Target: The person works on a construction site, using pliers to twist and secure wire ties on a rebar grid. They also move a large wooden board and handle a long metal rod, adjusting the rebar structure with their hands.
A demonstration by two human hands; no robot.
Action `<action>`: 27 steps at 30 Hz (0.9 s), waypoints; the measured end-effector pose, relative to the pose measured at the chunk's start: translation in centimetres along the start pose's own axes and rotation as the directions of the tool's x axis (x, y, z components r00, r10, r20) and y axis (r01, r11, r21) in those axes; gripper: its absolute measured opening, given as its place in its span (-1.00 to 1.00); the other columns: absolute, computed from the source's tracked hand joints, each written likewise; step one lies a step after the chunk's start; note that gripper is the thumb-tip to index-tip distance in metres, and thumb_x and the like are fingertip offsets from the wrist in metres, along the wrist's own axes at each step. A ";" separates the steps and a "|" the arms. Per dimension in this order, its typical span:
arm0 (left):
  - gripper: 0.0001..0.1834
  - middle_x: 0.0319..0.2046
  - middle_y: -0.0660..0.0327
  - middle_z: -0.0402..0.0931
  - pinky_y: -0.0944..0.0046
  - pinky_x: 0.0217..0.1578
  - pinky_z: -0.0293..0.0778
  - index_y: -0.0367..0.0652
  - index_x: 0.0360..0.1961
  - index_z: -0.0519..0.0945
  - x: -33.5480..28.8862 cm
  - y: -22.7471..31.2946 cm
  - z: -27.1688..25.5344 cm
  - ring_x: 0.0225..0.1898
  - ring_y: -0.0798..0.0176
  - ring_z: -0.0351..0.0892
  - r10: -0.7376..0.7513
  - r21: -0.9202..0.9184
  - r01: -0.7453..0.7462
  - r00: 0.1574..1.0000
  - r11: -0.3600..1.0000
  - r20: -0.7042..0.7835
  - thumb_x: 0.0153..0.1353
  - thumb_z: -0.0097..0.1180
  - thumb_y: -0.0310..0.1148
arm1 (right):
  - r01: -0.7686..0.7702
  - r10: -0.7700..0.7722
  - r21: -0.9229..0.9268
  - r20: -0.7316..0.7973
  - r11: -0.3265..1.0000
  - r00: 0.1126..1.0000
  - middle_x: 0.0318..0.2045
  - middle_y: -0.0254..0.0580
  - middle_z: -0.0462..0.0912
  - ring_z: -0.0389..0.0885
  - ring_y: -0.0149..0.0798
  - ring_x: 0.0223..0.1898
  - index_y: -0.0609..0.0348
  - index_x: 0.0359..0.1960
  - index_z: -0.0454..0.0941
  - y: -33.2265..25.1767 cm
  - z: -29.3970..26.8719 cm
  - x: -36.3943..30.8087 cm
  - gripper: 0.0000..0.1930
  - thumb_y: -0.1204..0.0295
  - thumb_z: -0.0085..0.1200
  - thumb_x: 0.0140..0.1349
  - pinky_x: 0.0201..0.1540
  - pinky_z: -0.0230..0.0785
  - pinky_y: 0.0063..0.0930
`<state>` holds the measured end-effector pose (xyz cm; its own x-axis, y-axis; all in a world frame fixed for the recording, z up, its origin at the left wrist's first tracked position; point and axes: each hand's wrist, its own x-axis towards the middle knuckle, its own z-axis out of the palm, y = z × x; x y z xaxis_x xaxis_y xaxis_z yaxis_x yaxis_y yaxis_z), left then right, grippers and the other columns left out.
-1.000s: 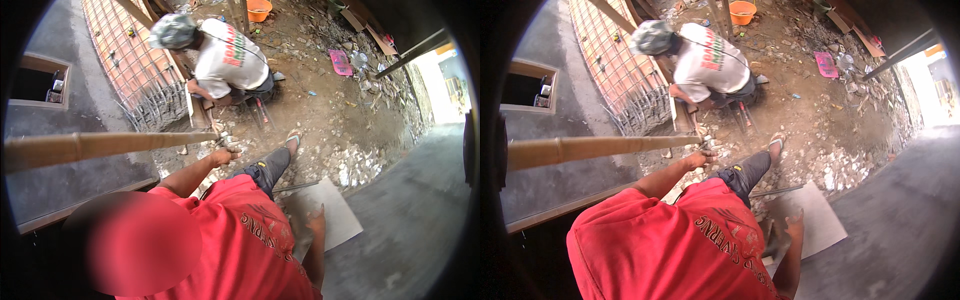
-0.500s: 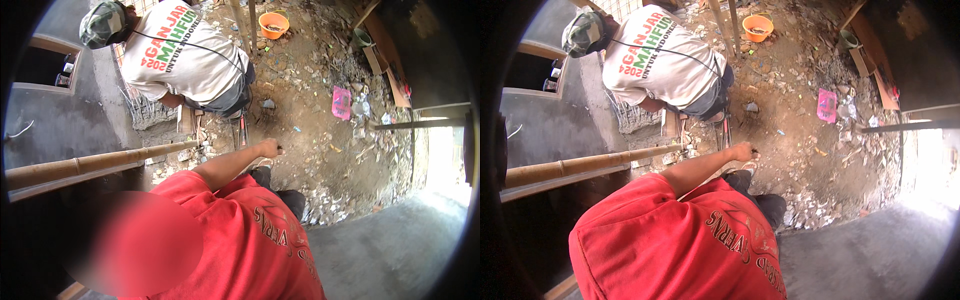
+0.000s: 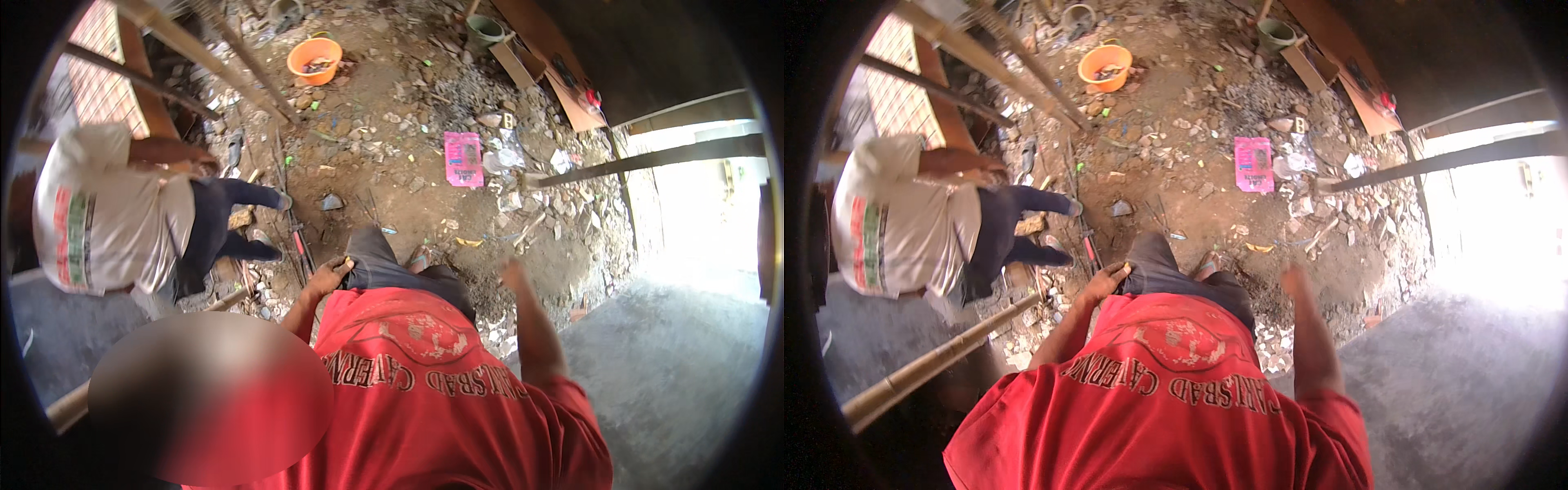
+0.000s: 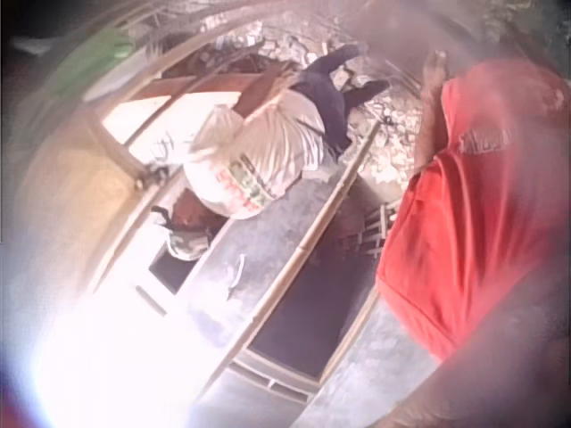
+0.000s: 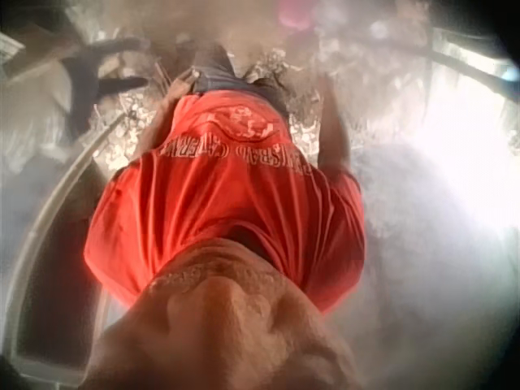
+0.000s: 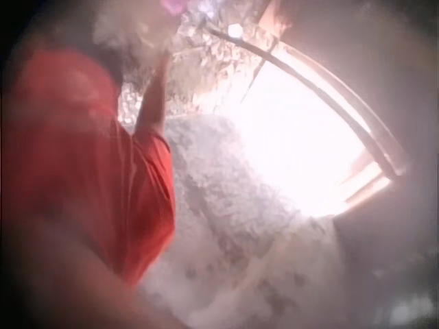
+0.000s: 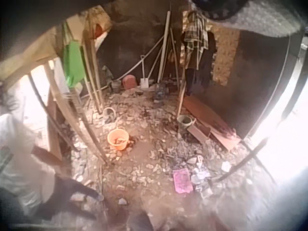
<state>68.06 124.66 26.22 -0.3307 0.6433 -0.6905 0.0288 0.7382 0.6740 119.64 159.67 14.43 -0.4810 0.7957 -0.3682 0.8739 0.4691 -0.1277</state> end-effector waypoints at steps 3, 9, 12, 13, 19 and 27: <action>-0.15 0.37 -0.19 0.32 0.14 0.42 0.14 -0.33 0.36 0.41 3.9 5.5 1.6 0.43 -0.05 0.29 0.149 0.017 -0.148 0.978 0.989 -0.147 0.32 0.11 0.20 | -0.090 0.090 0.159 0.004 0.983 0.996 -0.14 0.29 0.68 0.66 0.27 -0.06 0.30 -0.09 0.62 -3.8 -7.7 14.6 -0.63 0.21 0.03 0.32 0.01 0.52 0.06; -0.04 0.49 -0.10 0.13 0.03 0.49 -0.01 -0.10 0.51 0.19 14.9 17.1 1.7 0.52 -0.12 0.05 -0.144 0.528 0.061 0.983 0.847 0.118 0.28 0.06 0.31 | 0.075 -0.085 0.186 0.050 0.980 0.995 -0.16 0.07 0.73 0.69 0.18 -0.09 -0.02 0.01 0.65 -11.8 -12.6 30.8 -0.67 0.16 0.04 0.33 -0.03 0.55 -0.01; -0.01 0.55 0.01 -0.03 -0.15 0.52 -0.18 0.04 0.55 0.13 23.1 19.9 3.7 0.58 -0.08 -0.14 -0.287 0.701 0.085 0.941 0.709 0.177 0.24 0.03 0.36 | 0.099 -0.110 0.071 0.188 0.993 0.976 -0.13 0.04 0.72 0.69 0.16 -0.08 -0.03 0.00 0.65 -15.6 -8.4 37.4 -0.71 0.23 0.09 0.30 -0.02 0.55 -0.01; -0.04 0.56 0.01 -0.03 -0.15 0.51 -0.18 0.03 0.53 0.15 26.8 18.9 4.2 0.58 -0.08 -0.13 -0.272 0.697 0.057 0.941 0.715 0.202 0.26 0.03 0.35 | 0.119 -0.133 0.076 0.202 0.990 0.970 -0.12 0.03 0.72 0.69 0.15 -0.06 -0.02 0.00 0.65 -15.7 -4.4 38.8 -0.71 0.25 0.11 0.28 0.01 0.54 -0.01; -0.16 0.55 0.09 0.00 -0.09 0.48 0.01 -0.01 0.50 0.22 45.3 11.4 7.9 0.54 -0.11 -0.03 -0.375 0.550 0.229 0.912 0.804 0.168 0.29 0.18 0.08 | 0.117 -0.194 0.199 0.434 0.973 0.880 0.06 0.01 0.62 0.53 0.11 0.20 -0.01 0.12 0.58 -21.4 5.4 51.3 -0.59 0.22 0.13 0.25 0.18 0.45 -0.03; 0.23 0.56 0.02 -0.09 -0.12 0.51 -0.12 -0.06 0.59 -0.26 81.7 -1.3 4.9 0.57 -0.07 -0.15 -0.111 0.737 0.320 0.941 0.595 -0.319 0.16 0.35 0.04 | 0.089 -0.211 0.328 0.358 0.940 0.910 0.02 0.02 0.64 0.62 0.12 0.05 0.04 0.12 0.55 -24.4 24.2 65.3 -0.62 0.26 0.14 0.29 0.13 0.45 -0.02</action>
<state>45.59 177.25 -32.39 -0.6152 0.4587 -0.6412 0.6066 0.7949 -0.0134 68.58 190.93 -28.79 -0.5962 0.4879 -0.6376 0.8024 0.3858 -0.4552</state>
